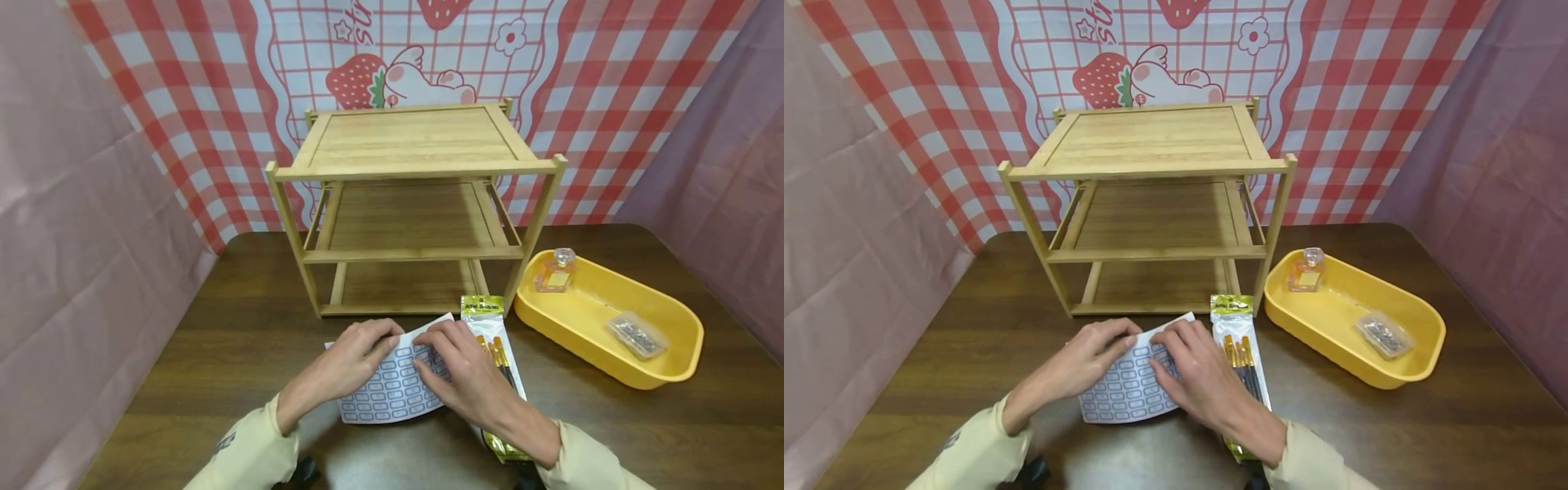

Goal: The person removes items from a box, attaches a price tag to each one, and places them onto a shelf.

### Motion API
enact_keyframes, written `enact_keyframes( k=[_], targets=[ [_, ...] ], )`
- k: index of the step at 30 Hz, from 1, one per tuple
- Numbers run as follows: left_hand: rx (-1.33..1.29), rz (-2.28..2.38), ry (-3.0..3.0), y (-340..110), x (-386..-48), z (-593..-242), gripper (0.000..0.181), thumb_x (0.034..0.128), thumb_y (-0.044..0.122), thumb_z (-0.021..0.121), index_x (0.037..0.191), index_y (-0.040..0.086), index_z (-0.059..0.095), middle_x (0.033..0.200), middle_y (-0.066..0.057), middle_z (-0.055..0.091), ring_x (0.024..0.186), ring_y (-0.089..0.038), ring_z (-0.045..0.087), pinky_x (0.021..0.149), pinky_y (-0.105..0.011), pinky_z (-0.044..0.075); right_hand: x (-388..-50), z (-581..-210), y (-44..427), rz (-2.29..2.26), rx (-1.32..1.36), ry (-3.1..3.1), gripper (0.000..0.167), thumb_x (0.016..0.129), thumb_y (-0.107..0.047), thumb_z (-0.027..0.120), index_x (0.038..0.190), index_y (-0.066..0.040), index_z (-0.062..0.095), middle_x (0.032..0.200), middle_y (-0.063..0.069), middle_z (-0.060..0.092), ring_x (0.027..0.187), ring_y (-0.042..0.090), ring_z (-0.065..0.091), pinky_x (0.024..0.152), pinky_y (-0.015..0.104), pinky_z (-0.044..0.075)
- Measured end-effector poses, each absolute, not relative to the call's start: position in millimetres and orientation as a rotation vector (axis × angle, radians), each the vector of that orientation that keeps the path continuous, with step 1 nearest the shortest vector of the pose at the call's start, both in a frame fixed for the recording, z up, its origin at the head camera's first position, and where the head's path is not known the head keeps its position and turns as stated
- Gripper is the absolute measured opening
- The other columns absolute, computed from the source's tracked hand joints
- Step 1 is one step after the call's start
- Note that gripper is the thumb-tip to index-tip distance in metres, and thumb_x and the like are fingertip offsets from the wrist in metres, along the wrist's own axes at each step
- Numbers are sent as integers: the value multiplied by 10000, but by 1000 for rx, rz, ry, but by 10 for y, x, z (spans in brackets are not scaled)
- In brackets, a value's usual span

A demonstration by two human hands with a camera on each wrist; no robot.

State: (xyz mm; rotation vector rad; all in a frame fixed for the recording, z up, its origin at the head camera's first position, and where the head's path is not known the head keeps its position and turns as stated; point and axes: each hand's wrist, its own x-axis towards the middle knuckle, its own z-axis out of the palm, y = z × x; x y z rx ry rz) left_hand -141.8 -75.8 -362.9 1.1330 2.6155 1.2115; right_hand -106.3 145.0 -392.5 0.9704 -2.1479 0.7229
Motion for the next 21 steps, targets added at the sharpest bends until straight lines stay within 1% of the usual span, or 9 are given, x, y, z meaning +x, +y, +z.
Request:
enact_keyframes(
  k=[4, 9, 14, 21],
  targets=[
    [1177, 1223, 2615, -764, -1430, -3655, 164, 1065, 85, 541, 1077, 62, 702, 960, -4, 702, 868, -128, 629, 777, -329, 524, -1057, -3936, 1447, 727, 972, -2163, 324, 810, -88, 803, 1100, -46, 665, 1065, 47, 637, 941, 222, 578, 766, 367, 538],
    [1199, 1226, 2604, -762, -1439, -3677, 168, 1066, 91, 538, 1082, 61, 703, 966, -9, 704, 881, -136, 635, 785, -335, 526, -1050, -3940, 1441, 731, 975, -2186, 357, 792, -66, 820, 1109, -41, 659, 1064, 42, 647, 939, 206, 591, 767, 352, 546],
    [1175, 1235, 2583, -747, -1433, -3675, 157, 1058, 96, 553, 1099, 62, 701, 999, -17, 713, 901, -136, 647, 794, -331, 538, -1048, -3941, 1437, 735, 965, -2207, 375, 780, -52, 833, 1109, -37, 654, 1065, 40, 653, 927, 192, 594, 760, 332, 551],
    [1132, 1292, 2521, -724, -1432, -3679, 127, 1043, 108, 587, 1090, 69, 699, 992, -7, 713, 870, -98, 643, 768, -302, 549, -1057, -3950, 1435, 731, 962, -2201, 359, 785, -65, 835, 1089, -32, 649, 1043, 41, 644, 911, 191, 591, 751, 334, 549]
  ],
)
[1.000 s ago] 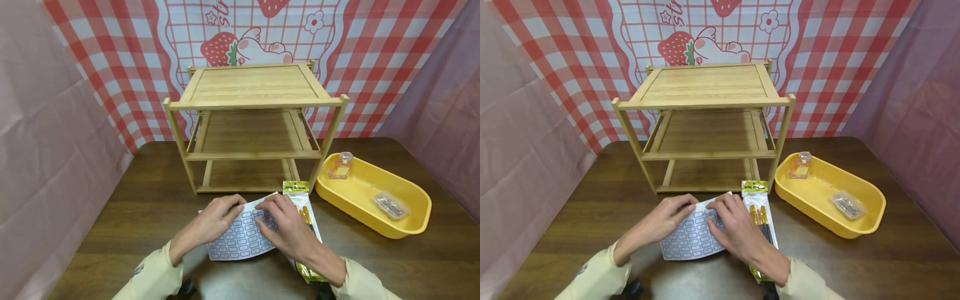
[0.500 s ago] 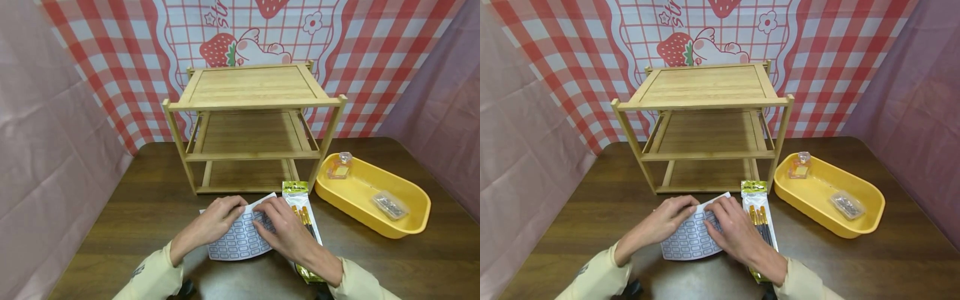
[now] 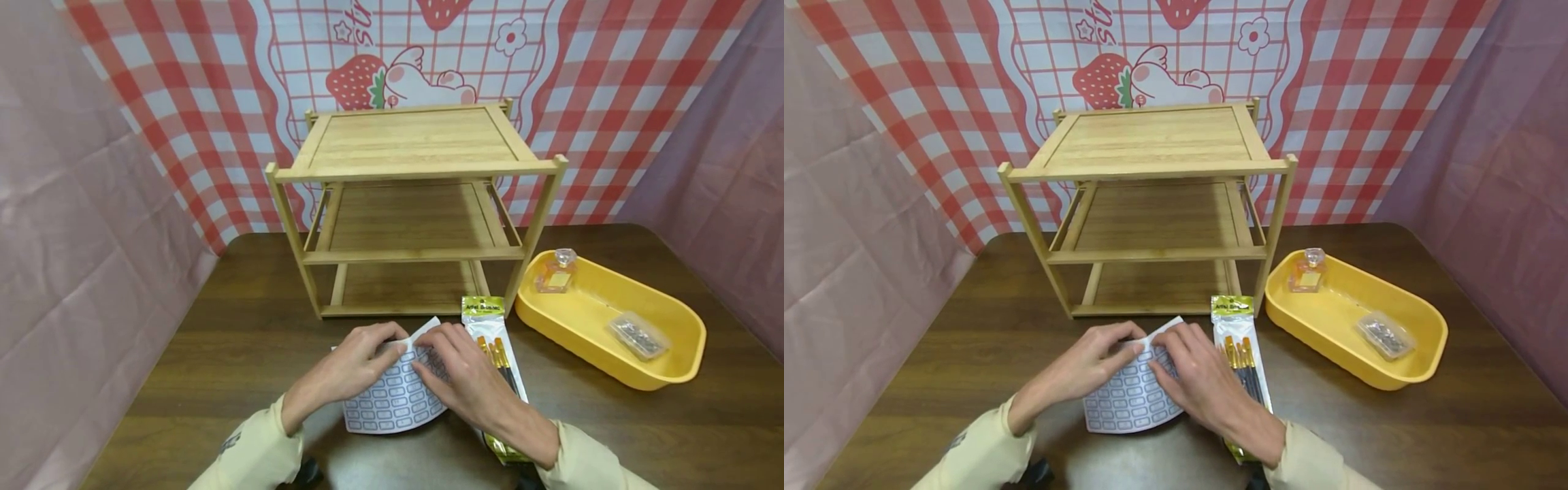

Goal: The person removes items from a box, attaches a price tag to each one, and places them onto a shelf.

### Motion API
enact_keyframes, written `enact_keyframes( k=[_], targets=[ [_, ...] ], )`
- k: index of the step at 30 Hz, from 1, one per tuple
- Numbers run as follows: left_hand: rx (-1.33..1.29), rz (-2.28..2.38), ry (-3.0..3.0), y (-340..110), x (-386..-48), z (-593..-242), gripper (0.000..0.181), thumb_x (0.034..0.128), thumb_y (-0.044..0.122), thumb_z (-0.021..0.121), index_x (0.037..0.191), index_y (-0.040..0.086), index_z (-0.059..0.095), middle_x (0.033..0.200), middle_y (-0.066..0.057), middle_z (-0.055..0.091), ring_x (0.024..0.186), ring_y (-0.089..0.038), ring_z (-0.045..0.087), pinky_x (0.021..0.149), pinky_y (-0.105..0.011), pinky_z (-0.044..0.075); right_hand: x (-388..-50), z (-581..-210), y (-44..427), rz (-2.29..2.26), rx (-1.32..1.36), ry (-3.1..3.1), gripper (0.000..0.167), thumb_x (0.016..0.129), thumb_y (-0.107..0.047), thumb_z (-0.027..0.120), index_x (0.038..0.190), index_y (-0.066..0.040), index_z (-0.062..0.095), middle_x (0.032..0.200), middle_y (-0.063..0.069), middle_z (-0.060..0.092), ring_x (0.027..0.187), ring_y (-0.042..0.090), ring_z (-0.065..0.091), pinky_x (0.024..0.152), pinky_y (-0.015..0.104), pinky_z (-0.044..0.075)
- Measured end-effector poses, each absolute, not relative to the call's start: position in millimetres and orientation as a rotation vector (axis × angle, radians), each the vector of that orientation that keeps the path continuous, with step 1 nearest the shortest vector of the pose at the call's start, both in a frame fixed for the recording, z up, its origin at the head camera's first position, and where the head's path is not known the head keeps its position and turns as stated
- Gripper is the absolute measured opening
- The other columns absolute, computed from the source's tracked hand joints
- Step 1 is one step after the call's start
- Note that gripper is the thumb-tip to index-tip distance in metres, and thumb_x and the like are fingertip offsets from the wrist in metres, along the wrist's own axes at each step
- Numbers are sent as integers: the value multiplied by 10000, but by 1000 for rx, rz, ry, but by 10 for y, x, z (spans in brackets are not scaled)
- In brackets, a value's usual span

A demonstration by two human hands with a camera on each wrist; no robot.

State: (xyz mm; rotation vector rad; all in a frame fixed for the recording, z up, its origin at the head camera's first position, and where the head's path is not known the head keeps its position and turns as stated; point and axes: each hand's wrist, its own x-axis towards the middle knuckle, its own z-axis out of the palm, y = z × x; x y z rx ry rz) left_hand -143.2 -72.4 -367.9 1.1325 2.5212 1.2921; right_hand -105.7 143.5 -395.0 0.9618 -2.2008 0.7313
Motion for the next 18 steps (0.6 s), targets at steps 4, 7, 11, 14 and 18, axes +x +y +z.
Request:
enact_keyframes(
  k=[4, 7, 11, 14, 18],
  targets=[
    [1128, 1292, 2517, -720, -1429, -3681, 134, 1054, 108, 578, 1094, 65, 698, 987, -5, 712, 861, -94, 644, 762, -300, 550, -1054, -3962, 1435, 740, 963, -2209, 347, 798, -72, 831, 1088, -35, 645, 1041, 38, 646, 914, 186, 594, 756, 332, 550],
    [1127, 1284, 2527, -718, -1423, -3675, 140, 1058, 109, 573, 1098, 60, 698, 993, -12, 715, 870, -103, 649, 773, -304, 550, -1054, -3969, 1438, 746, 970, -2209, 330, 817, -74, 820, 1092, -34, 643, 1048, 40, 654, 923, 189, 605, 768, 339, 557],
    [1139, 1280, 2537, -718, -1419, -3674, 142, 1055, 103, 573, 1099, 52, 698, 995, -25, 719, 880, -117, 652, 785, -311, 549, -1057, -3974, 1440, 750, 979, -2202, 309, 837, -78, 808, 1095, -30, 644, 1057, 46, 662, 929, 193, 618, 778, 347, 566],
    [1151, 1287, 2537, -718, -1417, -3677, 137, 1050, 96, 579, 1094, 49, 701, 997, -30, 722, 887, -120, 654, 793, -313, 550, -1057, -3974, 1438, 753, 978, -2203, 304, 837, -77, 809, 1089, -29, 646, 1051, 49, 665, 925, 190, 620, 775, 342, 568],
    [1163, 1308, 2524, -716, -1417, -3681, 133, 1044, 86, 590, 1089, 47, 709, 1002, -32, 729, 889, -114, 656, 798, -312, 550, -1059, -3972, 1432, 757, 976, -2201, 296, 831, -68, 811, 1076, -30, 649, 1035, 48, 667, 913, 186, 618, 766, 332, 568]
  ],
)
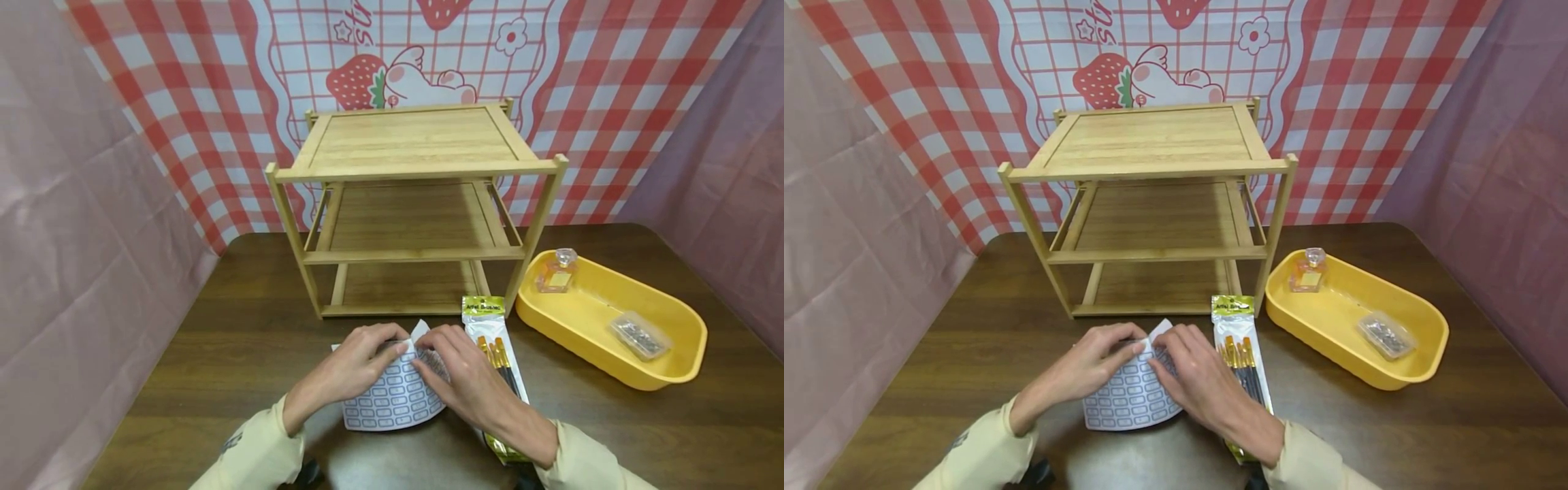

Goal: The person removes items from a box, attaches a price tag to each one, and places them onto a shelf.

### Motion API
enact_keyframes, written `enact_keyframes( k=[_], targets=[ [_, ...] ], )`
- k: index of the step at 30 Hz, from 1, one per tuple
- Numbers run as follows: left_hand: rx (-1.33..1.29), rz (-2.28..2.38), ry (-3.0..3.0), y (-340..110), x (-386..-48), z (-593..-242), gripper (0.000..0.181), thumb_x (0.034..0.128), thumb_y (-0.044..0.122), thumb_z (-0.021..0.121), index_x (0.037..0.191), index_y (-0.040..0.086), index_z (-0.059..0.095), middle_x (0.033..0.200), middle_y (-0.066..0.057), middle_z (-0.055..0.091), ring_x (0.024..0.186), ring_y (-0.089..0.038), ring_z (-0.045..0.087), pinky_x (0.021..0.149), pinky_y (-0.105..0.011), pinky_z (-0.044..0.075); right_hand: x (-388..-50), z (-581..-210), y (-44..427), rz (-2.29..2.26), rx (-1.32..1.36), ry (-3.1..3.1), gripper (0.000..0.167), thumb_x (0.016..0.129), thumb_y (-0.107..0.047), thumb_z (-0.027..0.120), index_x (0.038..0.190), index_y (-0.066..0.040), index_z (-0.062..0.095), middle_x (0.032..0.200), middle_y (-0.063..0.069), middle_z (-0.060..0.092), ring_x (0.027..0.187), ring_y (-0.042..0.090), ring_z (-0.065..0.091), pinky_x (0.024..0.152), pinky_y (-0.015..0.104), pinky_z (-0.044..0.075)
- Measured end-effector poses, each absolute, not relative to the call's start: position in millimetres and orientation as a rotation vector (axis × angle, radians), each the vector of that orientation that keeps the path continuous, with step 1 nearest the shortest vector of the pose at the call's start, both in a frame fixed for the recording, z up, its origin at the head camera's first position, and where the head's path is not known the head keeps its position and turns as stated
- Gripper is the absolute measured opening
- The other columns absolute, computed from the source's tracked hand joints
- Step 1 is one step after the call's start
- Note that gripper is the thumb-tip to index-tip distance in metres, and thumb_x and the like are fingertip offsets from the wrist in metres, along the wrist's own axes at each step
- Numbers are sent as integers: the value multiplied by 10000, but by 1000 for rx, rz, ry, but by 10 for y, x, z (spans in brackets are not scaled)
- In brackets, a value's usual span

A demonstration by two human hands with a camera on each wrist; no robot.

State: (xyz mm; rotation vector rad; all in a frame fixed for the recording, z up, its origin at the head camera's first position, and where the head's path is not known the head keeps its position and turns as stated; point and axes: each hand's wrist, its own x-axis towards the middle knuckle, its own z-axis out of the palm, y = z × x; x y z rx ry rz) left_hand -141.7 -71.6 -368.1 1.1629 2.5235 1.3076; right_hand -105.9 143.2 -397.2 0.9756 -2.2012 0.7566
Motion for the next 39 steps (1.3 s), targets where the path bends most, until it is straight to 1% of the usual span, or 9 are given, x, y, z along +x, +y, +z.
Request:
enact_keyframes(
  k=[9, 21, 28, 36, 38, 39],
  targets=[
    [1167, 1321, 2515, -715, -1414, -3688, 126, 1041, 85, 597, 1081, 47, 710, 1002, -36, 733, 880, -109, 655, 790, -304, 548, -1059, -3974, 1424, 760, 989, -2166, 253, 845, -70, 795, 1047, -33, 648, 1008, 37, 660, 879, 176, 613, 742, 305, 555],
    [1196, 1317, 2517, -720, -1415, -3700, 129, 1041, 92, 599, 1072, 49, 717, 1001, -32, 739, 884, -106, 659, 800, -308, 547, -1069, -3971, 1420, 758, 1006, -2167, 265, 816, -46, 811, 1020, -45, 641, 995, 25, 648, 863, 163, 594, 727, 283, 537],
    [1224, 1287, 2524, -713, -1426, -3723, 138, 1050, 96, 590, 1060, 51, 720, 986, -15, 732, 869, -90, 641, 780, -296, 533, -1085, -3973, 1415, 773, 1012, -2147, 258, 802, -11, 803, 999, -57, 643, 987, 12, 640, 879, 170, 587, 750, 299, 527],
    [1207, 1280, 2519, -710, -1422, -3716, 137, 1045, 102, 598, 1064, 52, 724, 999, -21, 738, 872, -92, 652, 785, -291, 545, -1090, -3981, 1409, 847, 1013, -2158, 219, 827, 19, 775, 974, -69, 639, 946, -9, 628, 848, 152, 568, 727, 259, 501],
    [1198, 1272, 2524, -712, -1423, -3713, 141, 1045, 109, 600, 1068, 52, 726, 999, -25, 741, 868, -91, 655, 782, -286, 549, -1090, -3984, 1410, 850, 1020, -2161, 189, 850, 4, 760, 972, -68, 634, 933, -12, 623, 833, 146, 563, 717, 251, 495],
    [1194, 1270, 2525, -712, -1425, -3713, 143, 1044, 113, 601, 1069, 52, 728, 999, -27, 742, 866, -90, 658, 779, -284, 553, -1089, -3986, 1412, 849, 1024, -2166, 156, 881, -16, 746, 973, -68, 631, 928, -14, 619, 827, 142, 558, 711, 245, 491]
  ],
)
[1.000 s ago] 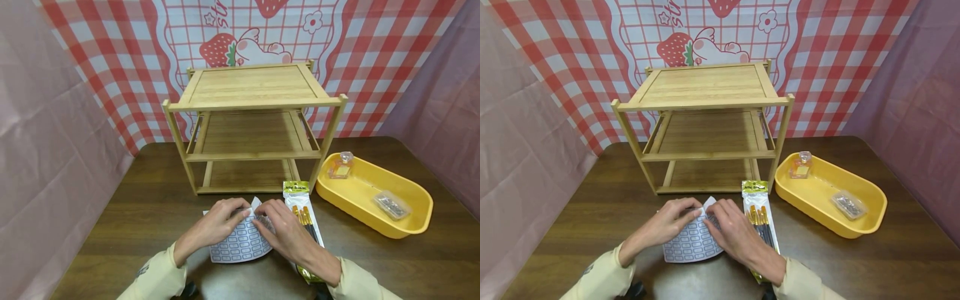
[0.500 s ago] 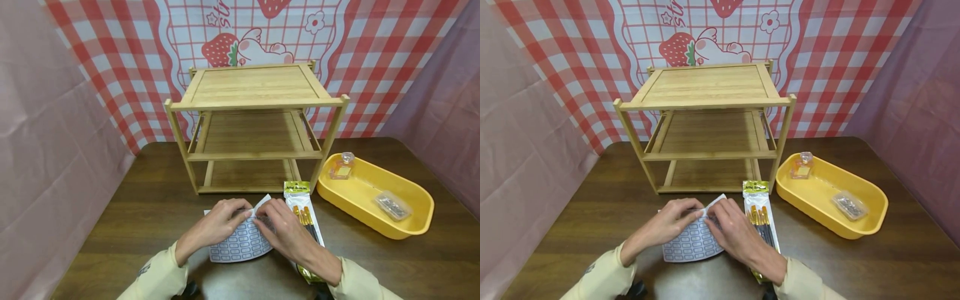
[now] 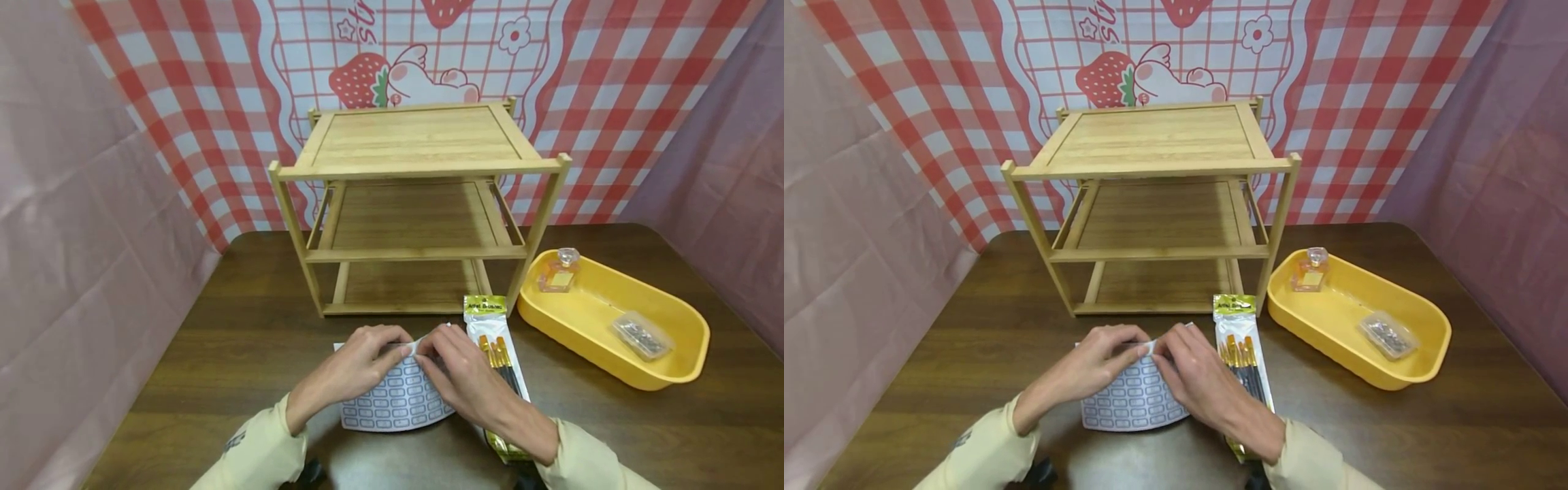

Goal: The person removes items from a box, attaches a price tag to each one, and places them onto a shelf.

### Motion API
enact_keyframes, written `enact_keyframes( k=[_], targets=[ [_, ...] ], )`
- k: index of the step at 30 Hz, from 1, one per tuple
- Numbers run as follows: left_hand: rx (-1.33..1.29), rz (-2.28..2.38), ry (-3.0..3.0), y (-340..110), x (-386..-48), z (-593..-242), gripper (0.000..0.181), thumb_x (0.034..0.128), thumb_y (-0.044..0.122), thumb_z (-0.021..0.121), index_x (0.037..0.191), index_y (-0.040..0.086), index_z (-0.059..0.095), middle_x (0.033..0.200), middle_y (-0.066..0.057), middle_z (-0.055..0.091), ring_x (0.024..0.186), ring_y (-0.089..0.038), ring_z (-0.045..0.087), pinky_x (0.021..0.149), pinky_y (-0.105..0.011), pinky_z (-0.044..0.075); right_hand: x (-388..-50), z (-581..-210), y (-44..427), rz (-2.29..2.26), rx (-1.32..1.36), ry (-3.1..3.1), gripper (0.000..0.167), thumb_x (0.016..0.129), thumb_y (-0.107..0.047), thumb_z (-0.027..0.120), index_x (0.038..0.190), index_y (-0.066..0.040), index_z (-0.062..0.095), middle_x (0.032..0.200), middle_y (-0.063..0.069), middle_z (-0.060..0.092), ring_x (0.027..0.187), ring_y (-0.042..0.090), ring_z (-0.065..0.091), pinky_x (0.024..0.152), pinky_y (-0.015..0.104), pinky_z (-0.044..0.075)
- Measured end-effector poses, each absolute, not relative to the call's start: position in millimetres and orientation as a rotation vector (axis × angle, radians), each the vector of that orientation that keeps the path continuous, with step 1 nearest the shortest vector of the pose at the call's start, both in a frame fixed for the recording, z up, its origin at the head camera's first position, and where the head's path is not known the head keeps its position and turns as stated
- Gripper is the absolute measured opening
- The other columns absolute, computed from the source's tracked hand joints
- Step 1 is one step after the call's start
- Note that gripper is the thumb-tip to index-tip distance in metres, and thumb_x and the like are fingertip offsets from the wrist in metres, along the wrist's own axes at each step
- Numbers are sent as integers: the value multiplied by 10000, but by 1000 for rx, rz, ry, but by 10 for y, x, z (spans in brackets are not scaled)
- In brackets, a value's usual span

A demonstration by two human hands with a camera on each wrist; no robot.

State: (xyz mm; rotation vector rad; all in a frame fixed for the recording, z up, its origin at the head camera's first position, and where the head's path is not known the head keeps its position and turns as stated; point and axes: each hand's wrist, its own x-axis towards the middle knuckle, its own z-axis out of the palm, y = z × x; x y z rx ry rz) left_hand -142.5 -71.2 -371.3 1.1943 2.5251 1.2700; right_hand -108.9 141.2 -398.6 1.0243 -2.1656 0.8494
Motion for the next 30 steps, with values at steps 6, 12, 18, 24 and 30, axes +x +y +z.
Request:
enact_keyframes(
  k=[6, 12, 18, 24, 30],
  targets=[
    [1176, 1248, 2550, -713, -1437, -3703, 147, 1034, 118, 617, 1067, 50, 743, 999, -35, 752, 858, -83, 670, 767, -275, 559, -1078, -3990, 1410, 808, 1056, -2184, 123, 1056, -179, 600, 991, -76, 610, 915, -32, 597, 792, 122, 522, 657, 218, 450],
    [1146, 1246, 2547, -716, -1451, -3697, 146, 1026, 107, 615, 1059, 59, 749, 976, -23, 752, 811, -64, 652, 726, -263, 549, -1063, -3991, 1407, 780, 1076, -2188, 69, 1022, -144, 627, 1003, -81, 604, 932, -37, 590, 810, 125, 513, 676, 220, 443],
    [1138, 1257, 2523, -727, -1468, -3706, 151, 1033, 123, 609, 1063, 77, 750, 967, -5, 749, 800, -54, 646, 718, -265, 548, -1058, -3989, 1424, 781, 1101, -2187, 58, 985, -108, 653, 1012, -83, 607, 957, -32, 598, 832, 123, 519, 706, 215, 453],
    [1147, 1280, 2504, -736, -1476, -3713, 152, 1036, 132, 608, 1068, 82, 747, 968, 1, 742, 812, -65, 643, 731, -273, 545, -1073, -3985, 1452, 806, 1141, -2131, 118, 1068, -187, 572, 1018, -85, 604, 952, -27, 593, 831, 132, 525, 711, 213, 450],
    [1133, 1294, 2485, -743, -1476, -3701, 145, 1041, 131, 610, 1066, 82, 744, 947, 7, 738, 799, -67, 643, 721, -278, 544, -1074, -3975, 1469, 847, 1153, -2127, 218, 1103, -254, 497, 1015, -83, 599, 958, -32, 592, 857, 130, 528, 753, 208, 445]
  ],
)
